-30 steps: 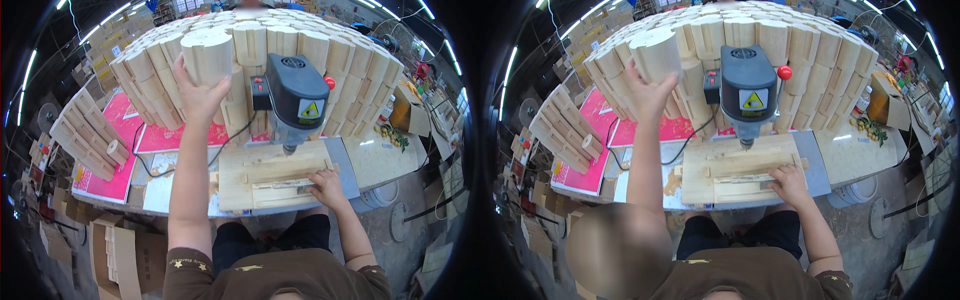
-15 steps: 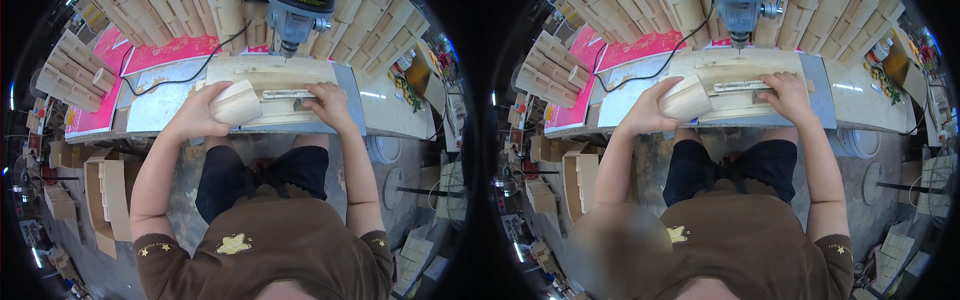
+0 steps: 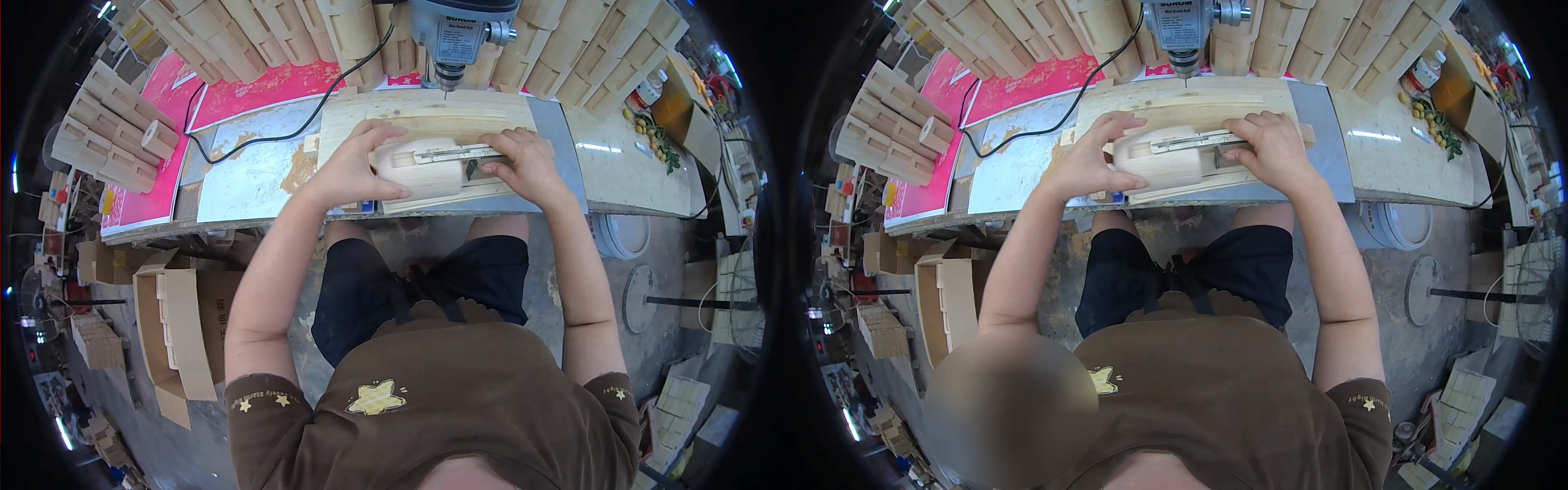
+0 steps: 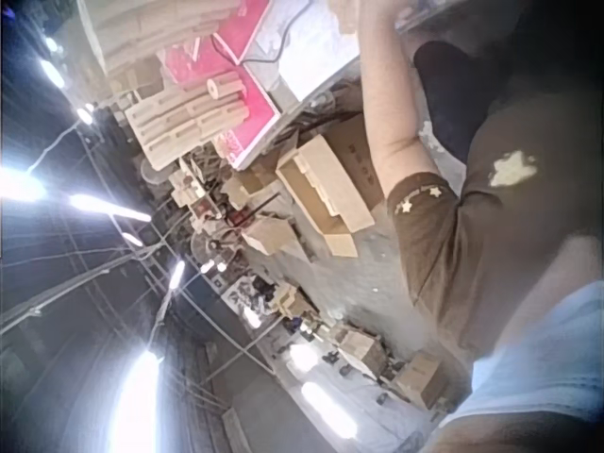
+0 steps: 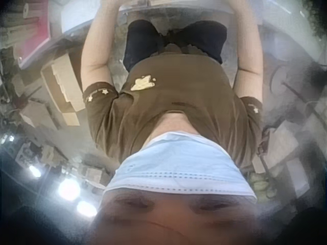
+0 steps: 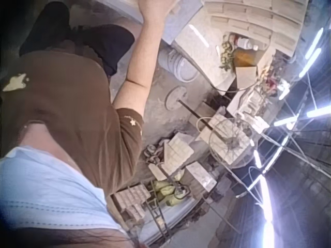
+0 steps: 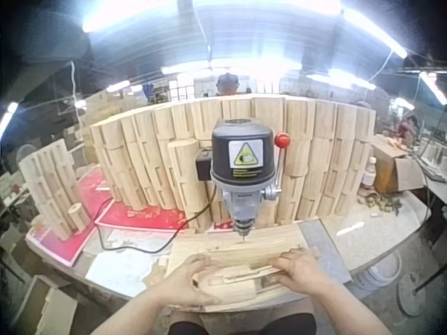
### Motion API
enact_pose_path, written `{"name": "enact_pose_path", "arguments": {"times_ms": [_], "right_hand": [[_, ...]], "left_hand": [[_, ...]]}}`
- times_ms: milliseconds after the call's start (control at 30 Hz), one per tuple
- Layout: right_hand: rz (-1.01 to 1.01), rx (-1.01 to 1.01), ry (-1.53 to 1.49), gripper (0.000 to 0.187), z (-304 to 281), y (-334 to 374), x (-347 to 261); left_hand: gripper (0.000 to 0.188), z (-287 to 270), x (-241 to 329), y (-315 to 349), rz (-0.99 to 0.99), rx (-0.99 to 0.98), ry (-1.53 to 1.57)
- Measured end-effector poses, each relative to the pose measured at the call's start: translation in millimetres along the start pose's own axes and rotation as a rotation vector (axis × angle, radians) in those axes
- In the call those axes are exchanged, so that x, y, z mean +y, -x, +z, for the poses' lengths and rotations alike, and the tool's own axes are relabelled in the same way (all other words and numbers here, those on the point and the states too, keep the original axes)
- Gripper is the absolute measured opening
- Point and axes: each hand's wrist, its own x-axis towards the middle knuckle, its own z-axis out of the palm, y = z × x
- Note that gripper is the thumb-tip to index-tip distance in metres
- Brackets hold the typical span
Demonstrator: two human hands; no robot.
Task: Drilling holes into cylindrical wooden blocks using a drill press.
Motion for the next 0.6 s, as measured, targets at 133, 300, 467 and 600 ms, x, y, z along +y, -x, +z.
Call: {"name": "enact_pose_path", "arguments": {"times_ms": [133, 300, 467, 600], "right_hand": [[0.0, 0.143, 0.091, 0.043, 0, 11, -4], [0.2, 0.384, 0.204, 0.052, 7, 38, 9], [0.412, 0.325, -0.023, 0.062, 35, 41, 14], [0.349, 0.336, 0.004, 0.062, 37, 22, 34]], "left_hand": [[0.079, 52, -2, 1, -0.028, 0.448, 0.489], [0.082, 93, -20, 19, 0.029, 0.636, 0.061], [0.082, 119, -25, 12, 0.104, 0.69, -0.227], [0.083, 107, -25, -2, 0.018, 0.61, -0.3]]}}
